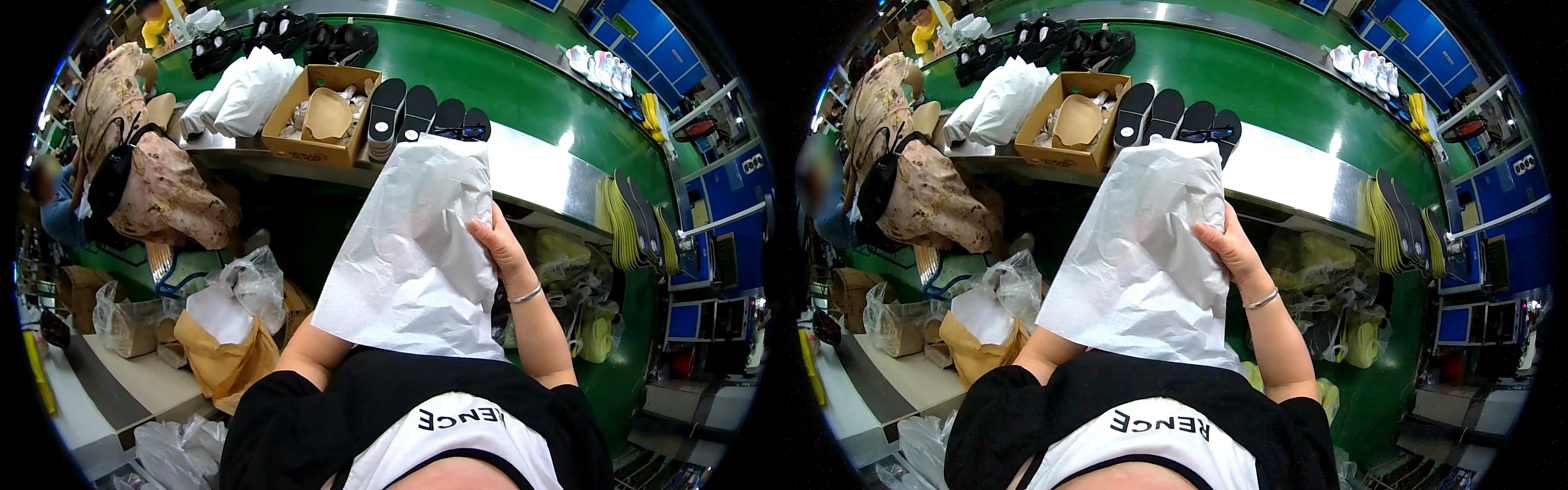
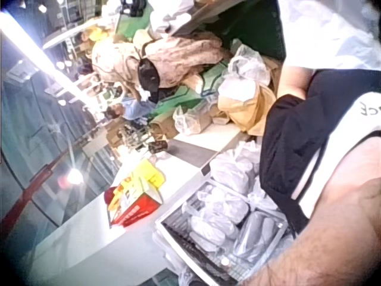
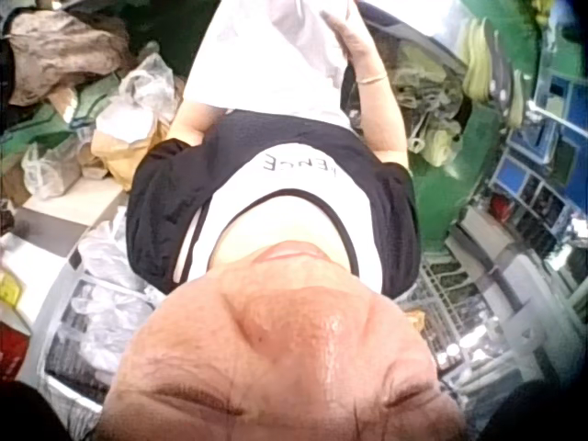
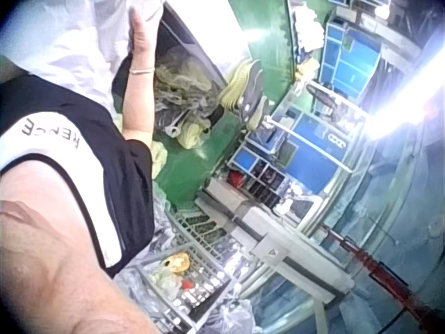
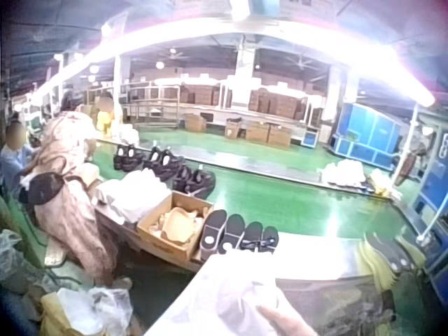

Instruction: The person wraps shoe inserts in protective paper and places them onto a conveyor belt or into a container.

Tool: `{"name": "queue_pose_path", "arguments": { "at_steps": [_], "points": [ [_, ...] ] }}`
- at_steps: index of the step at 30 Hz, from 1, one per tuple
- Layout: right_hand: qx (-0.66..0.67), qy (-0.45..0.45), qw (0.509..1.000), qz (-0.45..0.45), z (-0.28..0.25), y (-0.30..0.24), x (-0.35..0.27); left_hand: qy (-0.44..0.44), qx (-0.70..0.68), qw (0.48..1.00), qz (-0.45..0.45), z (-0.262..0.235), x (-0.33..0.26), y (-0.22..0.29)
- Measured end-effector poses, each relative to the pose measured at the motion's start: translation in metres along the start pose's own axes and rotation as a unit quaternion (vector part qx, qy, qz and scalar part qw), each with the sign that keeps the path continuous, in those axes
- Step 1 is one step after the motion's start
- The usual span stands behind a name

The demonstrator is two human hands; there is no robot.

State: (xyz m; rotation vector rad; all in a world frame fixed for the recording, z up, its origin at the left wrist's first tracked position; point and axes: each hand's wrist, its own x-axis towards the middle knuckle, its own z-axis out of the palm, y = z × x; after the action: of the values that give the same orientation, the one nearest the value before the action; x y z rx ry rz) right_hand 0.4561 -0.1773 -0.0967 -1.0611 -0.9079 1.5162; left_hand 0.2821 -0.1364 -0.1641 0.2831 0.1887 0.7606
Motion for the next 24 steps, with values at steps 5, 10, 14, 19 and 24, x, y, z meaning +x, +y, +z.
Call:
{"name": "queue_pose_path", "arguments": {
  "at_steps": [5,10,14,19,24],
  "points": [
    [-0.1,0.032,0.993,-0.045,-0.006,-0.009,-0.006,0.007,0.005,0.999,-0.042,-0.003,0.004,0.03],
    [-0.425,0.117,0.878,-0.188,-0.019,-0.006,-0.007,-0.025,0.23,0.973,-0.002,0.021,0.012,0.083],
    [-0.507,0.102,0.824,-0.232,-0.011,-0.013,-0.012,0.025,0.333,0.94,0.076,0.04,0.033,0.09],
    [-0.496,0.158,0.827,-0.214,0.0,-0.018,-0.016,0.119,0.263,0.936,0.2,0.023,0.054,0.094],
    [-0.525,0.299,0.76,-0.238,-0.019,-0.011,-0.009,0.278,0.445,0.738,0.425,0.054,0.044,0.065]
  ]
}}
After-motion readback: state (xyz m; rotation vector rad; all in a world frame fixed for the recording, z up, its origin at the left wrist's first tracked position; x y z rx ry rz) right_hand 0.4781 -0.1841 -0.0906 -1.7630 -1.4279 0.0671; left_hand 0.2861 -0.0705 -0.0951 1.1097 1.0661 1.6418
